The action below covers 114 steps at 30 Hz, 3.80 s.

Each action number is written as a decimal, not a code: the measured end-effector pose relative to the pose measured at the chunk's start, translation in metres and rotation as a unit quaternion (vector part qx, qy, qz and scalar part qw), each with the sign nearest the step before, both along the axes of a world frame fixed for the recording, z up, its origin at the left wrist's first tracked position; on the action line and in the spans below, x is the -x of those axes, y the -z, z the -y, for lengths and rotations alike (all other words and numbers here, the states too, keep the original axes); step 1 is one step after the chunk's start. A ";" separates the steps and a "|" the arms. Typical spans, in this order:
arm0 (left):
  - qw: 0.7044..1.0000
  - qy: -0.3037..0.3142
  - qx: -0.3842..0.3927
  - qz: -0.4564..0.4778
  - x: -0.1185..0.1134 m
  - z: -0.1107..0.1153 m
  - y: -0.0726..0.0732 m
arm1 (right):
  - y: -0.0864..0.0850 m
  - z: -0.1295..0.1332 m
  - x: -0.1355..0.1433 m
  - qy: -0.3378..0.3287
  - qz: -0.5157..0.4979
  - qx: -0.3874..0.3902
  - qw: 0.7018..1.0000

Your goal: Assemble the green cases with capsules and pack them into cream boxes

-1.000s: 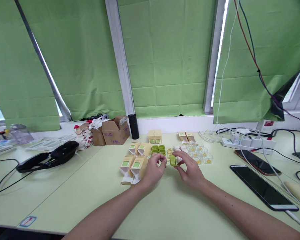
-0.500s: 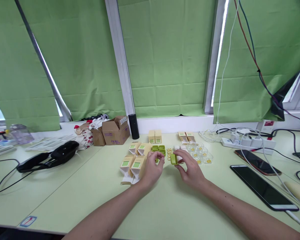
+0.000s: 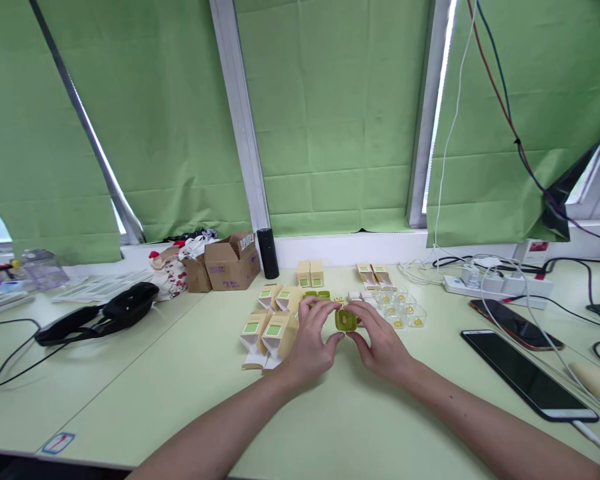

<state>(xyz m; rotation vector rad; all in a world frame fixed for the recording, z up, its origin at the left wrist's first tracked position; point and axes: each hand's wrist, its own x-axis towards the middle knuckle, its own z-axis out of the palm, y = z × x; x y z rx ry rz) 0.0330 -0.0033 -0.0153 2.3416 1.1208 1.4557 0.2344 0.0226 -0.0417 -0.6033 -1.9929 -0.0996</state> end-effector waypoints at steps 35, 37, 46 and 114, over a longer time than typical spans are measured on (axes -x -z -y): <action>1.000 -0.020 -0.006 -0.001 0.001 -0.002 0.001 | -0.003 -0.001 0.001 0.034 0.026 -0.079 0.996; 1.000 -0.020 -0.005 0.000 0.001 -0.002 0.001 | -0.004 -0.001 0.001 0.028 0.023 -0.079 0.996; 0.999 -0.022 -0.027 -0.005 0.001 -0.001 0.001 | -0.004 -0.001 0.001 0.017 0.030 -0.086 0.996; 0.975 0.001 0.154 0.160 0.000 -0.011 -0.004 | -0.007 0.002 0.000 -0.062 -0.098 0.162 0.980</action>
